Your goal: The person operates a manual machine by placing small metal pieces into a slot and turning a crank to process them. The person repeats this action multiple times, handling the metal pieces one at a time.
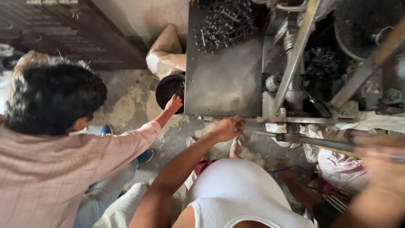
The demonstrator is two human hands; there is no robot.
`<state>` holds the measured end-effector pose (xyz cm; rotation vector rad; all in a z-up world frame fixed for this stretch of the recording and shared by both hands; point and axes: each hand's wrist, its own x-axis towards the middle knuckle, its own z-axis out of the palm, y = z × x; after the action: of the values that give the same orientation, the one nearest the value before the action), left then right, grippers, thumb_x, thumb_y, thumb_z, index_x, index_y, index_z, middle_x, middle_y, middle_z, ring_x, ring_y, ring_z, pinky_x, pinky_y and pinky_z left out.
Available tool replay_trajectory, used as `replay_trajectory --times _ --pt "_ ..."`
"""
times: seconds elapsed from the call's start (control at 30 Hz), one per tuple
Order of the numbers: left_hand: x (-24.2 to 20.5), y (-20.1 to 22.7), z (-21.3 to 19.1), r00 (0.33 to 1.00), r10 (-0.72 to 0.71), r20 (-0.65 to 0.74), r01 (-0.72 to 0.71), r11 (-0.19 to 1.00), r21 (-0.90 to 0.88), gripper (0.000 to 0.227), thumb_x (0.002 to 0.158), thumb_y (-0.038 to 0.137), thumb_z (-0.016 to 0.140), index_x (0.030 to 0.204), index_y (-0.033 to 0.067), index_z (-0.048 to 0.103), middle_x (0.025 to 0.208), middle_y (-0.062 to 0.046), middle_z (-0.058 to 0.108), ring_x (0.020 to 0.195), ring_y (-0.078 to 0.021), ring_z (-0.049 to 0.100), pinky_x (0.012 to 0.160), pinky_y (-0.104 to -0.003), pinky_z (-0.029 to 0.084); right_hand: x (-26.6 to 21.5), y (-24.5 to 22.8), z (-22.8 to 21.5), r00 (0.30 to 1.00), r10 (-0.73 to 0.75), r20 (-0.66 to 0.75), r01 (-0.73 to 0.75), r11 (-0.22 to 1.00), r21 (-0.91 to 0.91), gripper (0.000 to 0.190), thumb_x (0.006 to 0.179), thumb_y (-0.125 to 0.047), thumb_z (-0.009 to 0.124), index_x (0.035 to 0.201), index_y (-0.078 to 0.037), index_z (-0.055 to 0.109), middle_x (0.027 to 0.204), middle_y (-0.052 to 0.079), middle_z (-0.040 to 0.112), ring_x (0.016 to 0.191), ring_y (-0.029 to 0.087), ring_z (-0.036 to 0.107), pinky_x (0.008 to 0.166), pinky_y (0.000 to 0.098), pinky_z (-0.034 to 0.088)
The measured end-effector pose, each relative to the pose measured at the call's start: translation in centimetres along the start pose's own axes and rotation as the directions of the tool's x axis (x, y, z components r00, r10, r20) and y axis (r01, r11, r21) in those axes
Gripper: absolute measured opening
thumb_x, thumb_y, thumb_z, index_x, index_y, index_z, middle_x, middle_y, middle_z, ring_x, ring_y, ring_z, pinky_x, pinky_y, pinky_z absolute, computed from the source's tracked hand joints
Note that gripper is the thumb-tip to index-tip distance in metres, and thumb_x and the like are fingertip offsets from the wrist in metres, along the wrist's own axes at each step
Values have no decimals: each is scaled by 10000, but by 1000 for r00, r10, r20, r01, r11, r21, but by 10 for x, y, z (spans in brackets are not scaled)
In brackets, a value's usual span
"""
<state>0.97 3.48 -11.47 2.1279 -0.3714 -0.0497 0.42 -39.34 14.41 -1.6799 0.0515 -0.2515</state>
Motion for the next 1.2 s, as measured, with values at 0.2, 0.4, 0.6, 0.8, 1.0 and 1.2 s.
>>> replay_trajectory --times 0.2,0.4,0.6,0.8,1.0,1.2 --pt "39 3 -87 919 -392 -44 277 720 -637 217 973 196 689 1103 22 687 848 -93 735 774 -139 705 736 -297 577 -49 101 285 209 444 871 -412 848 -334 450 1064 -294 500 1448 -84 607 1460 61 628 1055 264 662 781 478 555" --pt "7 -28 -115 908 -413 -64 232 626 -744 175 1008 173 666 1080 14 675 873 -35 726 765 -101 689 697 -264 548 -81 251 266 384 622 683 -149 771 -619 320 1094 -232 534 1323 -44 654 1281 112 716 1169 212 662 1024 362 500" --pt "9 -42 -119 941 -339 4 243 664 -708 153 994 120 673 1086 -1 664 880 -27 729 789 -92 697 707 -242 557 -71 181 159 695 580 425 -347 789 -508 271 1106 -196 576 1301 -35 674 1268 117 722 1156 223 671 1017 355 509" --pt "73 -16 -112 928 -371 17 285 682 -673 152 989 126 684 1072 -1 671 836 -34 722 720 -88 688 628 -253 537 -31 49 119 944 314 99 -268 909 -320 223 1118 -159 618 1280 -27 694 1254 122 728 1144 233 679 1010 348 519" --pt "116 5 -112 936 -352 -21 279 774 -568 190 916 90 690 1093 20 682 845 -23 731 720 -81 690 646 -249 554 24 -30 132 984 -175 -45 159 957 -241 174 1130 -123 659 1258 -18 713 1241 127 734 1131 244 687 1004 342 529" --pt "218 18 -85 969 -203 -140 163 954 -253 345 878 180 776 1181 73 652 887 -89 777 806 -223 766 734 -350 590 127 8 185 732 -676 86 565 531 -632 126 1142 -86 701 1236 -9 733 1227 132 739 1119 254 695 997 335 538"
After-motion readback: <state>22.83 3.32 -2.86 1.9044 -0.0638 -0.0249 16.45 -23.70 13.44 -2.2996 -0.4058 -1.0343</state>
